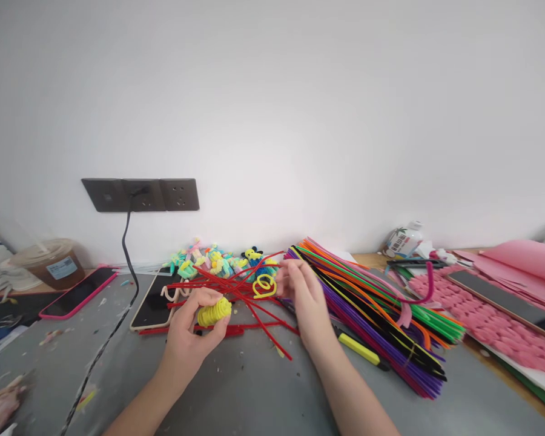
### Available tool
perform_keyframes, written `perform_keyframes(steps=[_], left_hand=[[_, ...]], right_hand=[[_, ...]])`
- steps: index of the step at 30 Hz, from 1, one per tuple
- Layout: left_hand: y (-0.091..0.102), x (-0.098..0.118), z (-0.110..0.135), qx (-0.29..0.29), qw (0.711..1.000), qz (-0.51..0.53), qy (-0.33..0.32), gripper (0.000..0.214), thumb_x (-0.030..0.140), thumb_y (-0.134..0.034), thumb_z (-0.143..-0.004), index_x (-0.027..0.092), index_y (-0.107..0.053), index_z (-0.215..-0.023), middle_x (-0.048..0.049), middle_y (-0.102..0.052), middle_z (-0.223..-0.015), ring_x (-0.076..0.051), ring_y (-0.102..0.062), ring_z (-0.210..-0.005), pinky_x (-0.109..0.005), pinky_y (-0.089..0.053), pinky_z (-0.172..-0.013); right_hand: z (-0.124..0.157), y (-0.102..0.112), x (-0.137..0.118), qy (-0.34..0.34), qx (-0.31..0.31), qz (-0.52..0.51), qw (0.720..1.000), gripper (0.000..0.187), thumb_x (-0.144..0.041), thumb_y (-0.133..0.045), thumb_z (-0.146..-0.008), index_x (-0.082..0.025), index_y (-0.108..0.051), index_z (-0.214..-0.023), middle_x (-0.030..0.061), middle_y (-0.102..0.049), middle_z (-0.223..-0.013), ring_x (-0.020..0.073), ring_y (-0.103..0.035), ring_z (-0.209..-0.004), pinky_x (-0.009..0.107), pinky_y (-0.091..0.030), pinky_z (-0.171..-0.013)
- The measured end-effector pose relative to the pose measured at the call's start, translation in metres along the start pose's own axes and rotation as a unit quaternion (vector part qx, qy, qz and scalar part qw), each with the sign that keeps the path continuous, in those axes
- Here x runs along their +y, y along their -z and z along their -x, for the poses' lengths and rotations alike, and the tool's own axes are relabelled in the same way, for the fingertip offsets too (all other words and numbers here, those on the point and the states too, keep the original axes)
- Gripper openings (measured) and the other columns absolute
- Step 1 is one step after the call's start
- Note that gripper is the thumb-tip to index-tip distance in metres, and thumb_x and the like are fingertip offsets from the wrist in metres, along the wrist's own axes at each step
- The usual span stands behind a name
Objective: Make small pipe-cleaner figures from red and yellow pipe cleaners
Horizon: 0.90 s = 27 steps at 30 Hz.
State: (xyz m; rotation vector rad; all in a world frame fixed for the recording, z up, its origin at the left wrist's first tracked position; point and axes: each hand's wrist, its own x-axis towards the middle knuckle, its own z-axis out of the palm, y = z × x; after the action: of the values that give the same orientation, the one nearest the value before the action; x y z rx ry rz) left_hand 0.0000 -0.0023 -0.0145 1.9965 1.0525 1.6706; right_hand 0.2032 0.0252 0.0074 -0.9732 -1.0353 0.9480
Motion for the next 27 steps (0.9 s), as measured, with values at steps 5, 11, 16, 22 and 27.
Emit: perform_keyframes(steps=[5,11,16,22,27], left_hand=[[-0.001,0.001,-0.001,-0.009,1.000,0.003,-0.003,0.023,0.009,-0.063,-0.076,0.024,-0.050,-0.087,-0.0012,-0.062,-0.088,-0.015,-0.062,-0.080,-0.026,-0.051,-0.071],[-0.001,0.004,-0.002,-0.019,0.999,-0.011,-0.023,0.021,0.008,-0.062,-0.076,0.023,-0.051,-0.086,-0.0013,-0.063,-0.085,-0.015,-0.062,-0.077,-0.025,-0.051,-0.068],[0.000,0.006,-0.002,-0.017,0.999,-0.017,-0.036,0.021,0.008,-0.062,-0.075,0.023,-0.052,-0.087,-0.0020,-0.064,-0.085,-0.016,-0.063,-0.077,-0.026,-0.051,-0.067],[0.001,0.009,-0.004,-0.025,0.999,-0.022,-0.041,0.020,0.009,-0.061,-0.075,0.023,-0.052,-0.087,-0.0022,-0.065,-0.084,-0.017,-0.063,-0.076,-0.027,-0.051,-0.066],[0.001,0.007,-0.003,-0.020,0.999,-0.023,-0.044,0.021,0.008,-0.061,-0.075,0.023,-0.052,-0.087,-0.0024,-0.065,-0.085,-0.017,-0.063,-0.078,-0.027,-0.052,-0.066]], right_hand=[[-0.025,0.060,-0.006,0.003,0.015,0.239,0.971,0.026,-0.042,-0.057,-0.082,-0.019,-0.063,-0.072,0.0031,-0.066,-0.065,0.0145,-0.057,-0.054,0.026,-0.047,-0.054],[-0.027,0.084,0.011,-0.010,-0.052,0.578,0.814,0.035,-0.021,-0.040,-0.090,-0.019,-0.074,-0.082,0.0089,-0.078,-0.087,0.0247,-0.073,-0.083,0.035,-0.054,-0.078],[-0.024,0.086,0.013,0.022,-0.032,0.643,0.765,0.040,-0.007,-0.039,-0.086,-0.016,-0.077,-0.093,0.0127,-0.073,-0.112,0.0281,-0.065,-0.109,0.038,-0.046,-0.095],[-0.020,0.089,0.004,0.043,0.057,0.733,0.677,0.035,-0.015,-0.047,-0.087,-0.025,-0.080,-0.086,0.0124,-0.067,-0.108,0.0365,-0.053,-0.106,0.053,-0.040,-0.086],[-0.022,0.097,-0.001,0.079,0.103,0.721,0.680,0.027,-0.023,-0.054,-0.086,-0.029,-0.080,-0.079,0.0092,-0.061,-0.121,0.0384,-0.045,-0.118,0.058,-0.032,-0.094]])
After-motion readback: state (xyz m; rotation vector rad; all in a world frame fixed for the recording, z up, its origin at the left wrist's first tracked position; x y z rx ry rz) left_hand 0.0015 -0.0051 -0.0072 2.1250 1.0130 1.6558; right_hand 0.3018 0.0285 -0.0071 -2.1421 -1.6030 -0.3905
